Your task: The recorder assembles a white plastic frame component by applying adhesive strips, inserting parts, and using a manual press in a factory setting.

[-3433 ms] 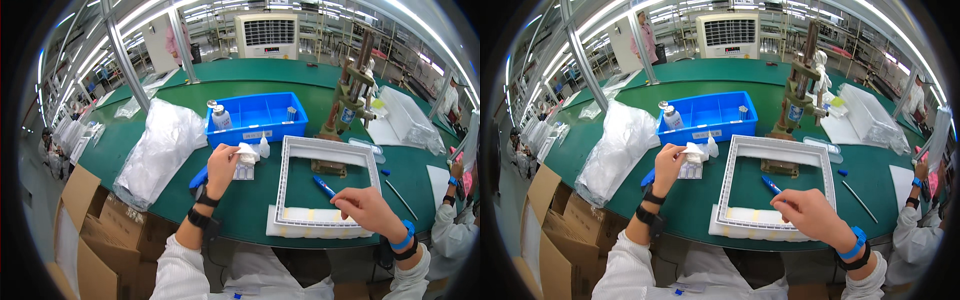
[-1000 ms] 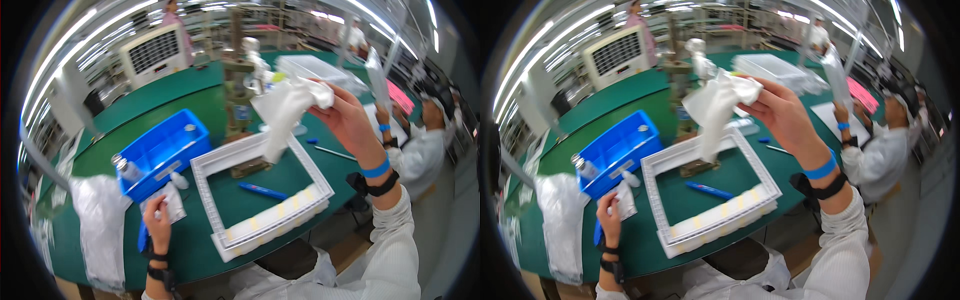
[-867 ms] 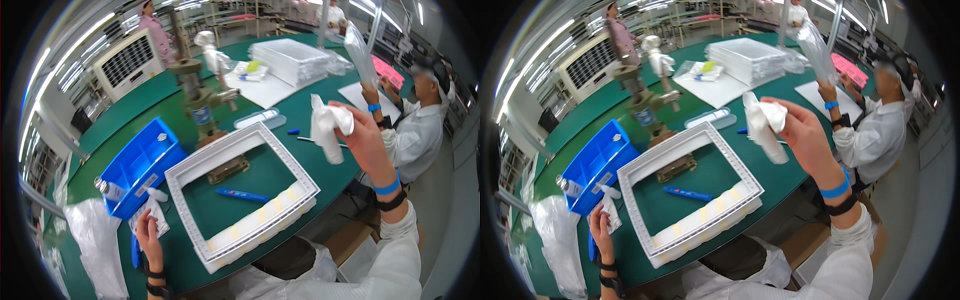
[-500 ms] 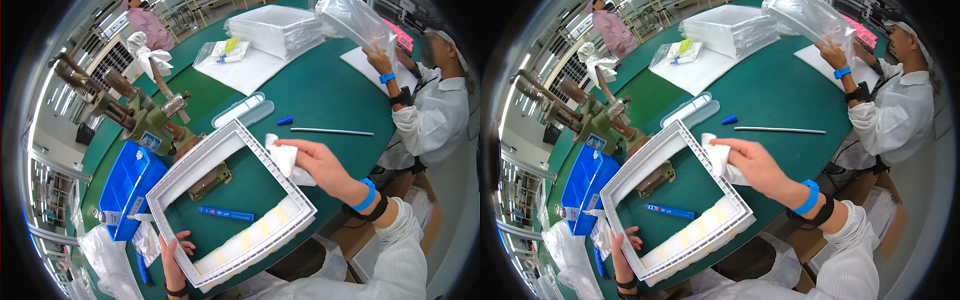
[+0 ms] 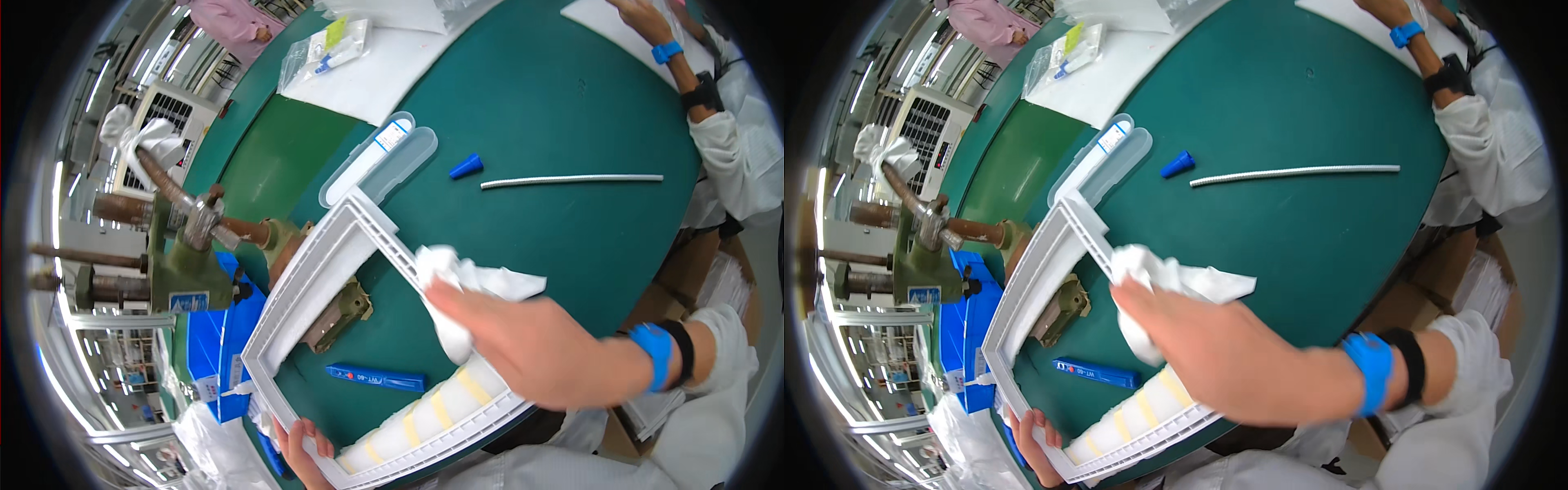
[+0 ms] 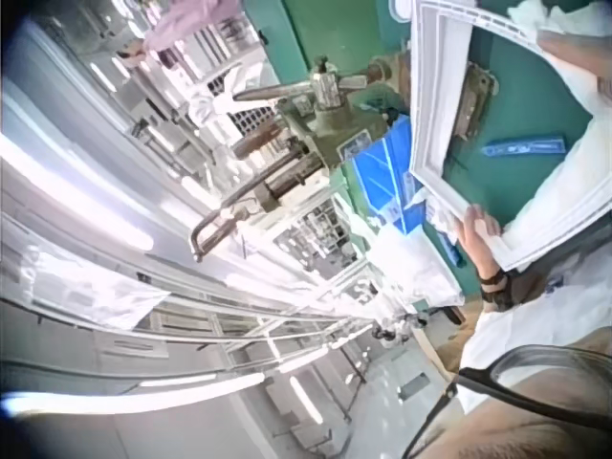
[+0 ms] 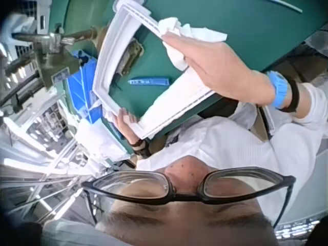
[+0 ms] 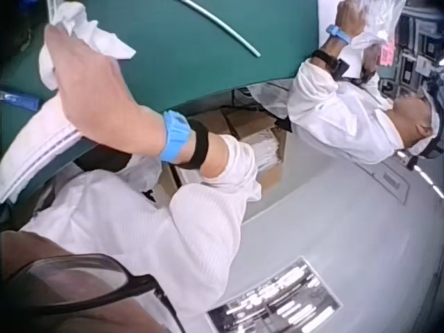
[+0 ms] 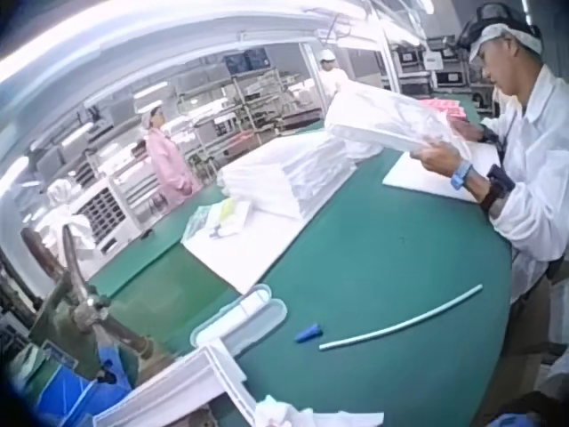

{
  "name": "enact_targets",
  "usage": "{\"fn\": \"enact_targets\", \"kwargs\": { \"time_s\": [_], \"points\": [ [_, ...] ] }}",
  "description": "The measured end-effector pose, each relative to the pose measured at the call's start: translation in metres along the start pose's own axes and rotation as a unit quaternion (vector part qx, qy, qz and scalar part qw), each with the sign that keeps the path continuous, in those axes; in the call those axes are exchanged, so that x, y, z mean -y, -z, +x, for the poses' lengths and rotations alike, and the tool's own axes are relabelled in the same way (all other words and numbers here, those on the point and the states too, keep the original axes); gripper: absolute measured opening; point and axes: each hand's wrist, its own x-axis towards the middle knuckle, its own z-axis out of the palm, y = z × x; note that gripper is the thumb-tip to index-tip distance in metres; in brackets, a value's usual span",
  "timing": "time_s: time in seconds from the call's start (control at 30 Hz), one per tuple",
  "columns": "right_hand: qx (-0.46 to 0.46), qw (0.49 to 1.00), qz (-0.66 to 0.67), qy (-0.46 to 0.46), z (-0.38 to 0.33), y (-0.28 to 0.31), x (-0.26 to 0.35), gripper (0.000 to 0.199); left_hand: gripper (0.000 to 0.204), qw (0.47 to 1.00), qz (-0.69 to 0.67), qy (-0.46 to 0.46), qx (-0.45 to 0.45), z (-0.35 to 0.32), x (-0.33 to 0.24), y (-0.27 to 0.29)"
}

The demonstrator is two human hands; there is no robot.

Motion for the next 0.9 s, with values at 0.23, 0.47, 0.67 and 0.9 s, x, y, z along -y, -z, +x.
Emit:
{"fn": "enact_targets", "kwargs": {
  "time_s": [0.23,0.47,0.67,0.9],
  "points": [
    [0.016,1.000,-0.004,0.022,0.017,0.010,-0.010,0.052,0.032,0.998,0.054,0.006,0.022,0.007,0.002,0.006],
    [-0.024,0.969,0.118,-0.217,0.000,0.060,-0.054,0.042,0.034,0.997,-0.025,0.005,0.078,0.009,0.015,0.042],
    [-0.014,0.966,0.146,-0.212,0.000,0.071,-0.062,0.041,0.055,0.990,-0.130,-0.016,0.059,0.009,0.022,0.032],
    [-0.033,0.975,0.152,-0.161,0.004,0.066,-0.062,0.040,0.052,0.989,-0.087,-0.038,0.114,0.018,0.024,0.043]
  ]
}}
